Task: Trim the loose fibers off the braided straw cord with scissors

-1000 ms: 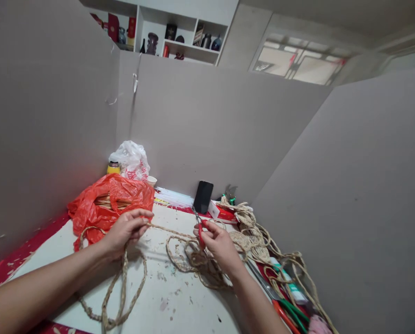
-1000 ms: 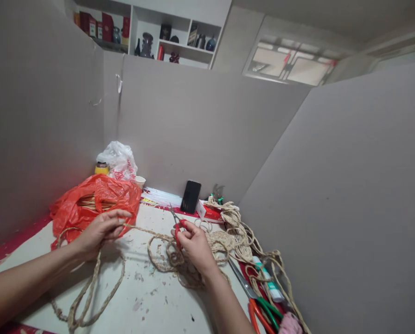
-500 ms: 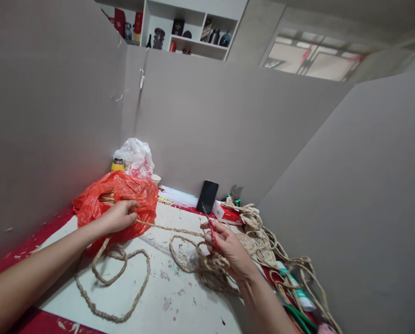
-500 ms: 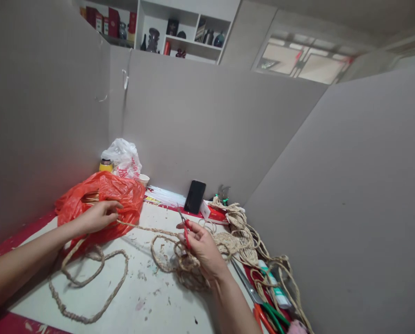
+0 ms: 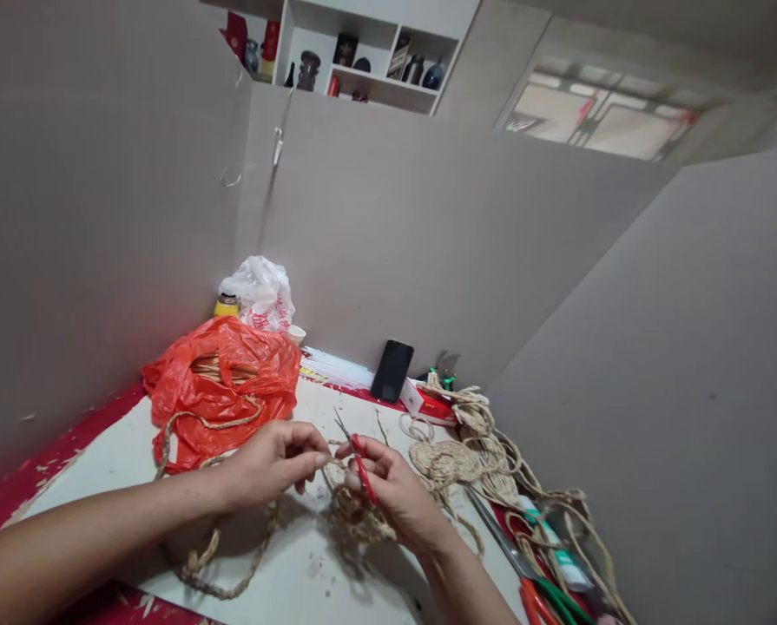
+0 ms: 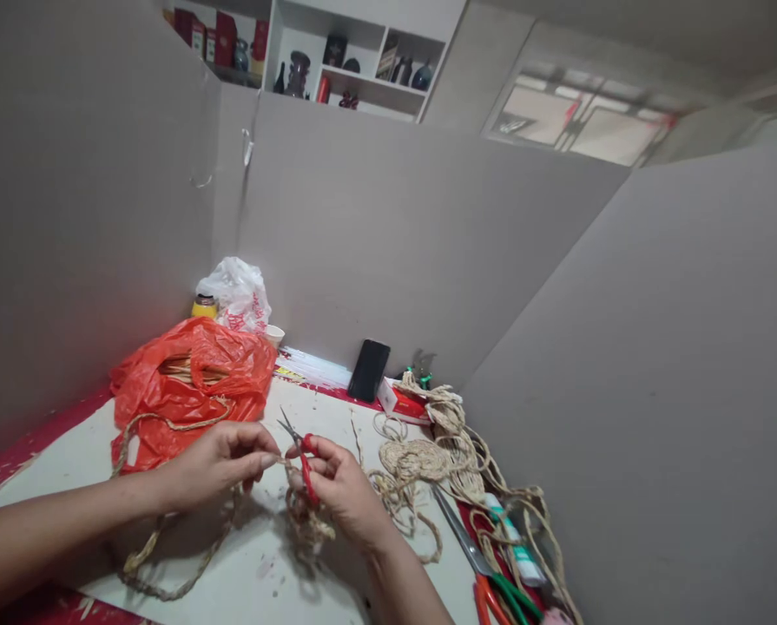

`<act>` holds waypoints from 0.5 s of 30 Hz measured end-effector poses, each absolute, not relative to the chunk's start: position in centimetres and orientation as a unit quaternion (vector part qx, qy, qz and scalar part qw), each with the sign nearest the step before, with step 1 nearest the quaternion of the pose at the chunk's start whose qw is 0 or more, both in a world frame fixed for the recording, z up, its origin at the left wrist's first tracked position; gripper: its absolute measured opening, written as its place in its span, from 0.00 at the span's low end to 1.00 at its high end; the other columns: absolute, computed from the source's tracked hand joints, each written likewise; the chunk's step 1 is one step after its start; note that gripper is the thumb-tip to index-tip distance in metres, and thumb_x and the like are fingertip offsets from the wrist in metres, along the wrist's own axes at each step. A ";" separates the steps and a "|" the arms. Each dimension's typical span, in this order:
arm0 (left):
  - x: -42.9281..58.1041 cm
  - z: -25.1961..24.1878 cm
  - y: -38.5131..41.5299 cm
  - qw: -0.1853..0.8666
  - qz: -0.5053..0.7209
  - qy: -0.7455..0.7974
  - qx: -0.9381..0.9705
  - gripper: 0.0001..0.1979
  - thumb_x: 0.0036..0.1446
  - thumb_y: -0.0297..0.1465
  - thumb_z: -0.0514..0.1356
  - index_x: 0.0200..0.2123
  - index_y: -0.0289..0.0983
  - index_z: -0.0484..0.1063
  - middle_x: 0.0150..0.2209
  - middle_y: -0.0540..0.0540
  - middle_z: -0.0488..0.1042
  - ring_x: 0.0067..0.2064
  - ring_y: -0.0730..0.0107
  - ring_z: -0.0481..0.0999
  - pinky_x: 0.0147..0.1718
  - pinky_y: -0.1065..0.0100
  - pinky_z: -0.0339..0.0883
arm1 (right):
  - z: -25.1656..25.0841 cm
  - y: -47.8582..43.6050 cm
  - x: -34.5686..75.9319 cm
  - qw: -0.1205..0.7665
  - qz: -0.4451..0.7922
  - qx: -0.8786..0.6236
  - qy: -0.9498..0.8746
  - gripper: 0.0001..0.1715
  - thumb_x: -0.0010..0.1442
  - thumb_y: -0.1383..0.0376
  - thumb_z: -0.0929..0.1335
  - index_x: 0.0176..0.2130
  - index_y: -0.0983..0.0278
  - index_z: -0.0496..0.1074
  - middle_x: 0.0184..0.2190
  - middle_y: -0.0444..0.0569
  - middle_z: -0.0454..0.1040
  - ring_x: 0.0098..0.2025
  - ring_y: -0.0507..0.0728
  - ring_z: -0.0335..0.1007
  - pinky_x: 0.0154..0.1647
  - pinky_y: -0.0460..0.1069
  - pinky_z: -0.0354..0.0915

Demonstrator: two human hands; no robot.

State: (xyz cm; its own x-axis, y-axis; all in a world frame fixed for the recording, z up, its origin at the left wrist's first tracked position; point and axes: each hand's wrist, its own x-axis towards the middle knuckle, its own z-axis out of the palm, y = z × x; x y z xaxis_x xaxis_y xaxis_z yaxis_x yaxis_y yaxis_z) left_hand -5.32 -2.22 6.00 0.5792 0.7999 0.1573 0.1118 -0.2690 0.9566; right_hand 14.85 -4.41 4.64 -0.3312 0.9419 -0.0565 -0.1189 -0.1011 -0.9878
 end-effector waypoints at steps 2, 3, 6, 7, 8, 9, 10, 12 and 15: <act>-5.5 6.1 -2.0 0.514 0.355 0.313 0.715 0.11 0.58 0.37 0.55 0.31 0.34 0.69 0.22 0.55 0.62 0.24 0.78 0.61 0.24 0.74 0.56 | 4.9 -4.5 15.1 0.413 0.630 -0.391 -0.528 0.23 0.46 0.56 0.76 0.38 0.64 0.69 0.20 0.38 0.64 0.20 0.48 0.59 0.22 0.43 0.57; -5.6 6.1 -1.8 0.497 0.368 0.314 0.720 0.12 0.59 0.36 0.55 0.30 0.34 0.69 0.22 0.55 0.61 0.24 0.78 0.60 0.24 0.74 0.55 | 5.0 -4.6 15.2 0.408 0.632 -0.391 -0.531 0.23 0.46 0.56 0.76 0.39 0.64 0.69 0.21 0.39 0.66 0.21 0.48 0.61 0.22 0.44 0.57; -6.1 6.3 -1.3 0.442 0.393 0.323 0.739 0.12 0.59 0.35 0.54 0.28 0.34 0.68 0.23 0.54 0.61 0.26 0.77 0.59 0.26 0.74 0.54 | 5.1 -4.6 15.8 0.399 0.635 -0.392 -0.533 0.25 0.49 0.54 0.74 0.42 0.64 0.69 0.23 0.43 0.70 0.21 0.49 0.63 0.21 0.44 0.57; -6.3 6.4 -1.0 0.430 0.402 0.326 0.739 0.12 0.59 0.35 0.54 0.28 0.34 0.67 0.24 0.54 0.60 0.27 0.77 0.58 0.27 0.73 0.54 | 5.0 -4.5 16.1 0.403 0.633 -0.394 -0.531 0.25 0.50 0.53 0.73 0.43 0.63 0.68 0.21 0.42 0.70 0.20 0.49 0.62 0.20 0.43 0.56; -6.5 6.5 -0.7 0.421 0.412 0.331 0.737 0.12 0.59 0.35 0.54 0.27 0.34 0.67 0.24 0.54 0.60 0.27 0.77 0.58 0.28 0.73 0.54 | 5.0 -4.3 16.4 0.410 0.629 -0.397 -0.527 0.26 0.51 0.52 0.73 0.44 0.63 0.67 0.20 0.41 0.68 0.19 0.49 0.61 0.19 0.43 0.55; -6.7 6.6 -0.4 0.414 0.422 0.335 0.733 0.12 0.59 0.36 0.54 0.27 0.35 0.66 0.24 0.54 0.60 0.28 0.77 0.58 0.28 0.73 0.54 | 5.0 -4.2 16.8 0.421 0.624 -0.400 -0.523 0.26 0.52 0.51 0.72 0.45 0.61 0.66 0.19 0.39 0.67 0.18 0.49 0.60 0.18 0.43 0.54; -7.0 6.8 -0.1 0.412 0.428 0.340 0.729 0.12 0.59 0.36 0.54 0.27 0.35 0.65 0.24 0.54 0.60 0.28 0.76 0.58 0.28 0.73 0.55 | 5.0 -3.9 17.3 0.431 0.618 -0.403 -0.519 0.26 0.53 0.50 0.71 0.46 0.60 0.65 0.19 0.38 0.66 0.17 0.48 0.58 0.17 0.42 0.52; -7.4 7.1 0.4 0.414 0.423 0.350 0.726 0.13 0.58 0.36 0.53 0.26 0.35 0.65 0.24 0.54 0.59 0.27 0.76 0.58 0.27 0.72 0.54 | 5.2 -3.6 18.4 0.445 0.606 -0.408 -0.518 0.26 0.54 0.47 0.69 0.46 0.59 0.64 0.22 0.39 0.67 0.16 0.46 0.53 0.15 0.41 0.49; -7.7 7.5 0.9 0.421 0.388 0.361 0.736 0.13 0.56 0.36 0.54 0.24 0.35 0.64 0.22 0.54 0.58 0.26 0.76 0.56 0.26 0.72 0.52 | 5.8 -3.4 20.0 0.442 0.587 -0.422 -0.531 0.23 0.55 0.47 0.68 0.41 0.60 0.65 0.24 0.42 0.70 0.15 0.46 0.54 0.14 0.41 0.49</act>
